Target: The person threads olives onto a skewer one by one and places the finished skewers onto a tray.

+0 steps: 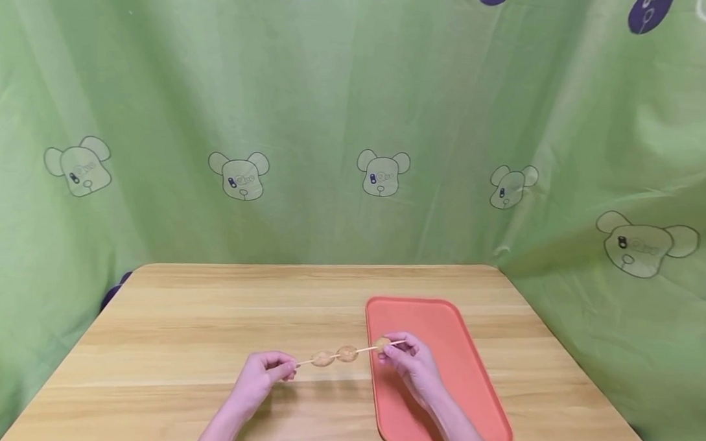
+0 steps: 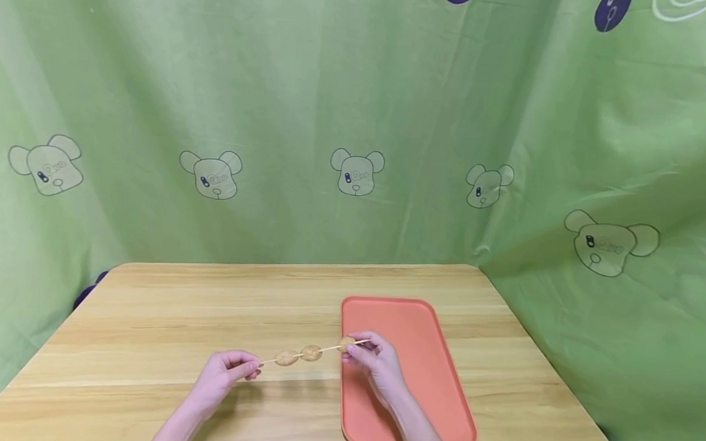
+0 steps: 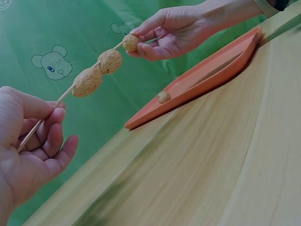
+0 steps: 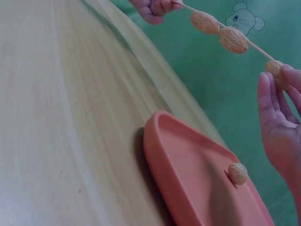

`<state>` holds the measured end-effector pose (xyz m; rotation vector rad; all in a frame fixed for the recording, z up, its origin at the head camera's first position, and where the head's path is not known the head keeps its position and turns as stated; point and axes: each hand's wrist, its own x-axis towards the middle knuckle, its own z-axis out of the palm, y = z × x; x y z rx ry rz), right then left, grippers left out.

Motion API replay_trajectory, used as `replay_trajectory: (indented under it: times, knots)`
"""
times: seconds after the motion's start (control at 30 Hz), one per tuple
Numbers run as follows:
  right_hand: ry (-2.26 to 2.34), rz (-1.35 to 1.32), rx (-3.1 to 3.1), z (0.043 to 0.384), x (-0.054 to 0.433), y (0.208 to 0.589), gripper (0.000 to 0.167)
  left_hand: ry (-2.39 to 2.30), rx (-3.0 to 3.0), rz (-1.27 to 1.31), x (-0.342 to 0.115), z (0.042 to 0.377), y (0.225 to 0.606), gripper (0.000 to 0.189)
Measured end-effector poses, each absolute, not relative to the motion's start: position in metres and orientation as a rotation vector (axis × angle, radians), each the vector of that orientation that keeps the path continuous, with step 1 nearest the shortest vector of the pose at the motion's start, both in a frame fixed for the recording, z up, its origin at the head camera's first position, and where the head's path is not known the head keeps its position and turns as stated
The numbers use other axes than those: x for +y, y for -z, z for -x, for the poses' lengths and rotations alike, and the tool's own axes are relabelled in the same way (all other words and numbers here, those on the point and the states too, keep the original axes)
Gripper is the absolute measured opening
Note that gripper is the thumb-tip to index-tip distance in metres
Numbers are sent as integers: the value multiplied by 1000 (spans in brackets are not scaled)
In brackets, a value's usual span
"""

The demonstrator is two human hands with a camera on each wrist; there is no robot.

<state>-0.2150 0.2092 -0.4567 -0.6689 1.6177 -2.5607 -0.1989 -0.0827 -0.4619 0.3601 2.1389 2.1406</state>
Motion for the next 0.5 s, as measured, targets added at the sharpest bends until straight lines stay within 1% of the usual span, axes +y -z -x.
replay_trajectory:
  times: [0.5]
  knots:
    - [2582,700,1490,213,201,461,27,-2173,2105,-352,-79,196,463,19]
